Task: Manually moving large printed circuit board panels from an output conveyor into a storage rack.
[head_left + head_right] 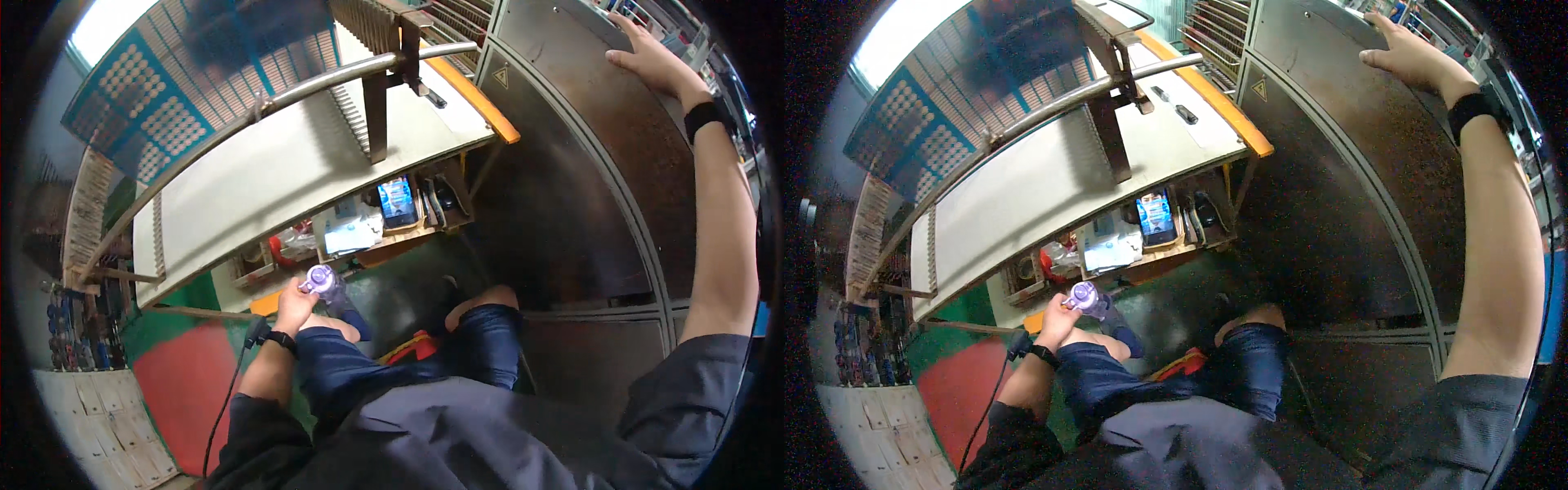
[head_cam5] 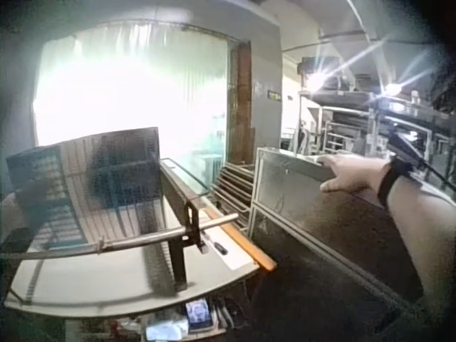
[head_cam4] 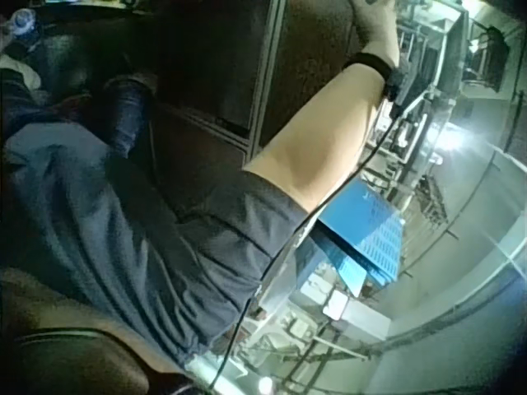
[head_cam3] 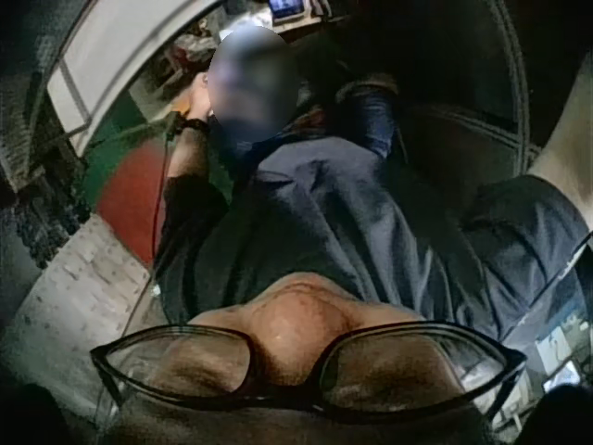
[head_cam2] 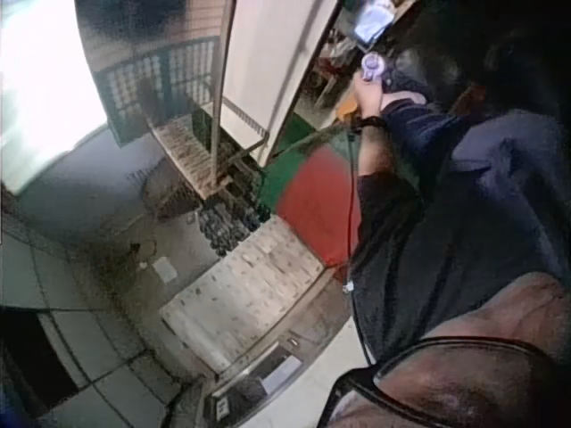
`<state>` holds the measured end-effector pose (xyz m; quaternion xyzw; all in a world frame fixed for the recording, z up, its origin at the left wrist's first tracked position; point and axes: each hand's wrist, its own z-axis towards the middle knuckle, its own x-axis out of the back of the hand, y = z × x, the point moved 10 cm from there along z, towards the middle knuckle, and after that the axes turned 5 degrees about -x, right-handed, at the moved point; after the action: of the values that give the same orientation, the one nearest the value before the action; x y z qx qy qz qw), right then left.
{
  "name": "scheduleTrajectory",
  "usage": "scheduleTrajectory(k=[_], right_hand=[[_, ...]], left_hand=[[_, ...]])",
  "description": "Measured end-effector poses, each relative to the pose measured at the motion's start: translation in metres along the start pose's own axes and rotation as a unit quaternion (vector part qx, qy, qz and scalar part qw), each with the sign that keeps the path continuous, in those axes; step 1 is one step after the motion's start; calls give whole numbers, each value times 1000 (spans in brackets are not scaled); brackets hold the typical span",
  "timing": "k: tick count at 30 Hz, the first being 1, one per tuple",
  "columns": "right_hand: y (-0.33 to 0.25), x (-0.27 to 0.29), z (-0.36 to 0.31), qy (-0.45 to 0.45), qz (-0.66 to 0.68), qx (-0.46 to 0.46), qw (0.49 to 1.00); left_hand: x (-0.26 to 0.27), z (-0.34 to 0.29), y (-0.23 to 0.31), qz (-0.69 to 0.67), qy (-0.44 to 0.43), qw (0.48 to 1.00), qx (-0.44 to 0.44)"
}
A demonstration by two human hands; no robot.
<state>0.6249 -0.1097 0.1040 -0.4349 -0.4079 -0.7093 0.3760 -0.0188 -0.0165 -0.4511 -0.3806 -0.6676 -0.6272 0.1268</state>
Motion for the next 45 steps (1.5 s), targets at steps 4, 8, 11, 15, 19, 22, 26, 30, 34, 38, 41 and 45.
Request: scheduleTrajectory(k=[4, 8, 11, 15, 19, 22, 26, 30, 34, 38, 41, 45], right_hand=[[-8, -2, 7, -30, -9, -40, 999], [26, -3, 2, -1, 48, -2, 999], [27, -8, 8, -15, 62, -21, 998], [31, -7, 9, -7, 46, -6, 999], [30, -5, 11, -28, 50, -2, 998], [28, -6, 6, -34, 85, -53, 994], [18, -4, 3, -31, 97, -54, 993], [21, -1, 8, -4, 43, -6, 999], [19, 0, 4, -8, 72, -28, 997], [7, 1, 4, 3, 24, -22, 999], [12, 12, 4, 66, 18, 25, 997], [7, -6, 10, -28, 22, -18, 999]], left_hand=[[0, 17, -25, -12, 42, 999, -30], [4, 38, 7, 18, 21, 1000, -13], [6, 45, -23, 15, 16, 1000, 6], [-6, 55, -35, -2, -20, 1000, 24], [-7, 71, -47, -65, -2, 998, 16], [-6, 76, -29, 41, -46, 998, 4], [2, 76, -21, 157, -59, 986, -9], [11, 72, -25, 195, -47, 980, -17], [28, 58, -18, 183, -7, 982, -40], [54, 35, 6, 174, 35, 982, -70], [62, 16, 38, 109, 20, 992, -54], [83, -22, 107, 76, 34, 990, -115]])
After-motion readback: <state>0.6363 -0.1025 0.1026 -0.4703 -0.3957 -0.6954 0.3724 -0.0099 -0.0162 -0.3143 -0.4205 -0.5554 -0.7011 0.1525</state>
